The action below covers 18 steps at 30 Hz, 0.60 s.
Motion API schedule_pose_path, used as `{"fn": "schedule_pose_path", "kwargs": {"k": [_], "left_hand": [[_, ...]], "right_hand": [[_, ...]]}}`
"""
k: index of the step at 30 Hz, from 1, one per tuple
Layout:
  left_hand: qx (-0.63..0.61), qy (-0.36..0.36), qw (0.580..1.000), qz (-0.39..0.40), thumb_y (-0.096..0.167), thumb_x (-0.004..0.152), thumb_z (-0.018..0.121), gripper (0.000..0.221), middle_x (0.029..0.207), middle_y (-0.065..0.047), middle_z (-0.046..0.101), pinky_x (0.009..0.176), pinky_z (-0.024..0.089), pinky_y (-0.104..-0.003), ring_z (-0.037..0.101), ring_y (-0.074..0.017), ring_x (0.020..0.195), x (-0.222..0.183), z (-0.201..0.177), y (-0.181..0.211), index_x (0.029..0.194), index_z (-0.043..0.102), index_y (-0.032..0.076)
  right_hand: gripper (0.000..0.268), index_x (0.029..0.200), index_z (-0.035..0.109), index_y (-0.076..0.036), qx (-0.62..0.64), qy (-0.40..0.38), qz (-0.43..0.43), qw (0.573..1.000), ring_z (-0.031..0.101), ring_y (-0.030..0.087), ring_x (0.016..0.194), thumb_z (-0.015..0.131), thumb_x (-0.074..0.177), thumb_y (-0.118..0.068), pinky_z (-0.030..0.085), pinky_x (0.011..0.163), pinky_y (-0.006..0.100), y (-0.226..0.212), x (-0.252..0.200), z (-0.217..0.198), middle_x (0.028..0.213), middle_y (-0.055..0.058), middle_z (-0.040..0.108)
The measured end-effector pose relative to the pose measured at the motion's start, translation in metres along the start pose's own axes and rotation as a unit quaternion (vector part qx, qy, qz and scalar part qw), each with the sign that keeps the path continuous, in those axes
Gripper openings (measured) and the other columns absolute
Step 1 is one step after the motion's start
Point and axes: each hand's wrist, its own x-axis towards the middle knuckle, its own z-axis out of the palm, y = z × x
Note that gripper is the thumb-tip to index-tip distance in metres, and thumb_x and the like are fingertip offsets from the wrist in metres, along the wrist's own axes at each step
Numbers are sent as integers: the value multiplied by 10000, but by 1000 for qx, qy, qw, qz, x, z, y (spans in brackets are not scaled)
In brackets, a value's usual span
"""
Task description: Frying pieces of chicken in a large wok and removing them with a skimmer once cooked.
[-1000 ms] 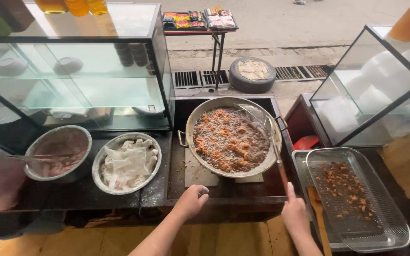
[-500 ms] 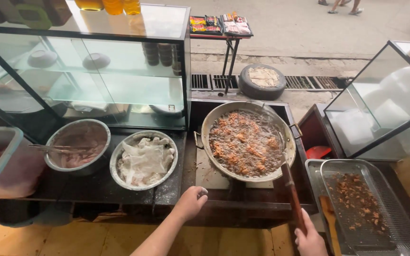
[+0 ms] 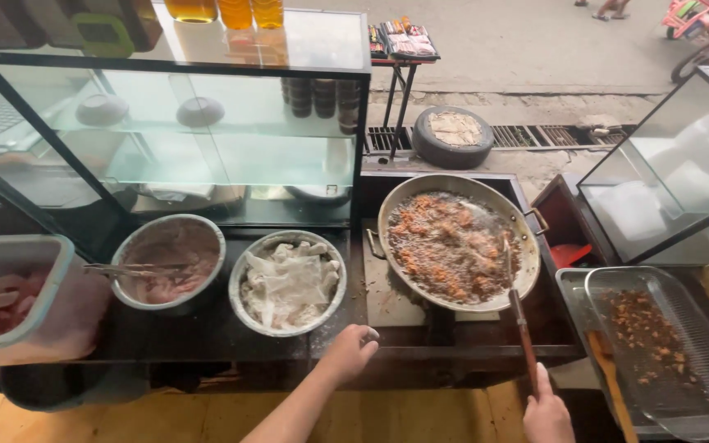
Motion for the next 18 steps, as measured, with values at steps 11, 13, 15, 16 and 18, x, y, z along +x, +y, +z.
{"fn": "schedule_pose_path", "kwargs": {"k": [11,13,15,16,18], "left_hand": [[-32,-26,998,41,240,927,635,313,1227,-91,712,945,564,-348,695,-236,1052,-24,-69,1,1166,735,65],[-38,-24,997,55,240,920,639,310,1213,-89,721,928,564,-347,694,-240,1037,-22,-72,-9,1155,734,63],[-53,-25,996,66,235,909,640,296,1187,-93,716,905,567,-346,695,-239,1002,-21,-74,-19,1133,739,69],[-53,-26,996,66,235,909,640,296,1187,-93,716,905,567,-346,695,-239,1002,-23,-78,-17,1133,739,69],[-45,-39,997,47,227,917,646,275,1192,-101,707,904,576,-358,706,-250,1004,-27,-86,-13,1117,746,68]], "right_hand": [[812,1717,303,-331,98,-11,67,993,757,410,1076,604,981,-170,601,942,499,-99,-86,-41,1238,192,769],[792,1723,280,-323,112,-37,93,989,748,397,1124,585,1009,-168,591,990,495,-129,-101,-62,1283,192,752],[786,1703,299,-361,180,-45,116,976,678,398,1252,575,1004,-129,553,1046,518,-153,-114,-77,1458,148,657],[786,1703,299,-361,180,-45,118,976,678,398,1252,575,1004,-129,553,1046,518,-159,-117,-78,1458,148,657],[784,1700,309,-384,221,-59,144,963,712,405,1162,577,1012,-119,562,996,528,-171,-121,-80,1379,169,701]]}}
